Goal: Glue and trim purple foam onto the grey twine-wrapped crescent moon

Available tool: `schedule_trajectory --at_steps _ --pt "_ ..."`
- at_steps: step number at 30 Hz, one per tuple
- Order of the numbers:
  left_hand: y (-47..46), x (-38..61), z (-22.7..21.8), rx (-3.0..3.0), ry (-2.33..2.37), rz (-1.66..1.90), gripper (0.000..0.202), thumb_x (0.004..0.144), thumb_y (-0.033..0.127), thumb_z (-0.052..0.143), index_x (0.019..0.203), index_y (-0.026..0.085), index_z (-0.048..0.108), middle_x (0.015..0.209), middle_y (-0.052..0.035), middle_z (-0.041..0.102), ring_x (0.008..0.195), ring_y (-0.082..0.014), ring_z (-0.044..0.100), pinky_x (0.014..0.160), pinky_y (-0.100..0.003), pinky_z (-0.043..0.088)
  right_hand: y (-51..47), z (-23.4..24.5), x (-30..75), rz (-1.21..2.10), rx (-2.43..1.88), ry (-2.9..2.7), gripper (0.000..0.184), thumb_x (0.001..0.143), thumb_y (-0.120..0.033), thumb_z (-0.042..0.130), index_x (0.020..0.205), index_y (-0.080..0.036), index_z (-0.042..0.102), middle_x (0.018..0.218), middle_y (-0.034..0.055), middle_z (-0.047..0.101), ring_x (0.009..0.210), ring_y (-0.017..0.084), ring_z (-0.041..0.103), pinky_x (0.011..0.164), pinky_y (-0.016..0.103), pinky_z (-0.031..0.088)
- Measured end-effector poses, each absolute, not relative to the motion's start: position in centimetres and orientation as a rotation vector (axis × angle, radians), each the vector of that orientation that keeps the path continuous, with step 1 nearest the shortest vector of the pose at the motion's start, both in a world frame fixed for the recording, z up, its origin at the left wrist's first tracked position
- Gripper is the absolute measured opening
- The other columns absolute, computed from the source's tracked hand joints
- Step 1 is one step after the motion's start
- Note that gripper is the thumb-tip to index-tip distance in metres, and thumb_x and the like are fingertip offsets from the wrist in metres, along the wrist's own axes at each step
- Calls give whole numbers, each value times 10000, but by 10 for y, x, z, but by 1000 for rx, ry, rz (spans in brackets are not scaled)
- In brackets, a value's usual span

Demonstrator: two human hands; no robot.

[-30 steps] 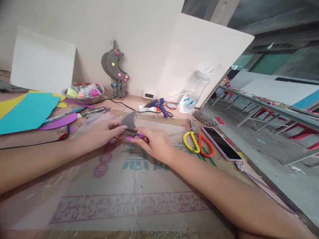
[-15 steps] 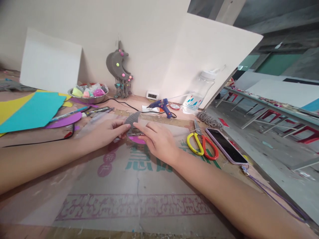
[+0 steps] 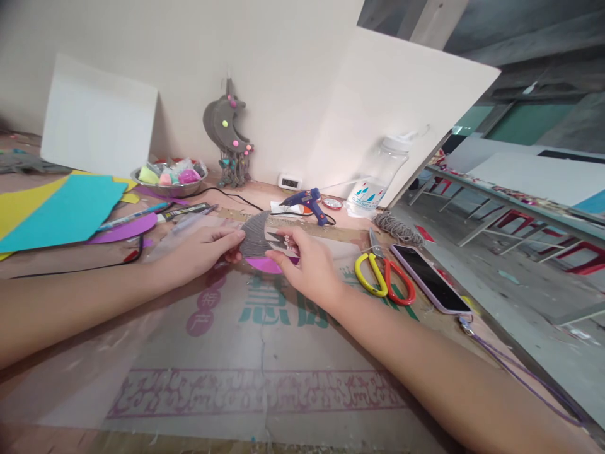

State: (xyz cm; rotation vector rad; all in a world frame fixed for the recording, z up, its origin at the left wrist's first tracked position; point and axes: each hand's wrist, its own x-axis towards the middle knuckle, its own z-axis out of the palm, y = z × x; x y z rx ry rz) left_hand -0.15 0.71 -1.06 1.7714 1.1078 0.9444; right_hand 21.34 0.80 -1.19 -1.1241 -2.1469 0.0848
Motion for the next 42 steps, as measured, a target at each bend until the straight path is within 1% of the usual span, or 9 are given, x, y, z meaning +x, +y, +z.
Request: schedule_trajectory --at_steps 4,7,13,20,26,31,37,40,42 --pt "7 -1 -10 1773 1047 954 365 861 436 374 666 169 529 629 9 547 576 -113 477 520 -215 360 18 -17 216 276 -1144 -2196 103 806 -269 557 806 -189 624 712 2 618 621 125 531 572 236 382" --pt "6 -1 -7 1834 1054 925 382 857 460 376 653 168 513 603 19 498 553 -105 445 499 -214 334 21 -18 218 309 -1118 -2214 100 785 -188 531 719 -172 605 652 -4 589 600 116 502 557 223 351" --pt "-1 2 1 1897 1126 809 250 809 397 493 749 166 568 586 38 472 516 -91 428 460 -206 310 20 -17 219 210 -1085 -2245 165 718 -82 474 758 -177 602 661 -3 553 625 127 480 575 227 325" --pt "-2 1 1 1868 1168 684 288 818 431 454 722 173 540 579 30 491 434 -90 419 405 -220 308 18 -15 218 88 -1065 -2235 205 681 -56 459 782 -175 592 695 4 554 667 140 493 617 238 338" --pt "3 0 -2 2008 1138 725 292 841 396 425 701 172 549 661 2 568 607 -135 535 552 -242 398 18 -14 219 38 -1044 -2250 216 675 -46 448 795 -174 573 725 15 565 686 148 498 642 247 349" --pt "6 0 -6 1997 1087 783 291 867 354 381 706 174 543 708 -8 604 703 -151 565 674 -260 430 18 -14 219 2 -1049 -2250 202 693 -63 445 807 -173 571 721 21 561 694 155 499 648 255 354" --pt "7 -1 -12 1829 1047 939 337 871 432 359 694 183 501 664 6 541 601 -119 504 569 -229 402 17 -14 220 30 -1062 -2236 241 681 -42 420 817 -174 569 718 22 558 672 152 493 636 256 358" --pt "7 -2 -13 1728 1083 971 337 847 472 399 691 186 484 602 25 476 496 -97 425 459 -212 331 18 -15 220 48 -1071 -2221 251 677 -38 417 818 -182 569 719 19 565 672 153 495 639 258 363" --pt "7 -2 -11 1694 1125 982 334 836 481 417 691 187 476 578 37 441 459 -86 375 427 -206 294 18 -15 220 57 -1075 -2218 233 689 -45 423 807 -184 568 723 21 570 671 154 496 641 259 364"
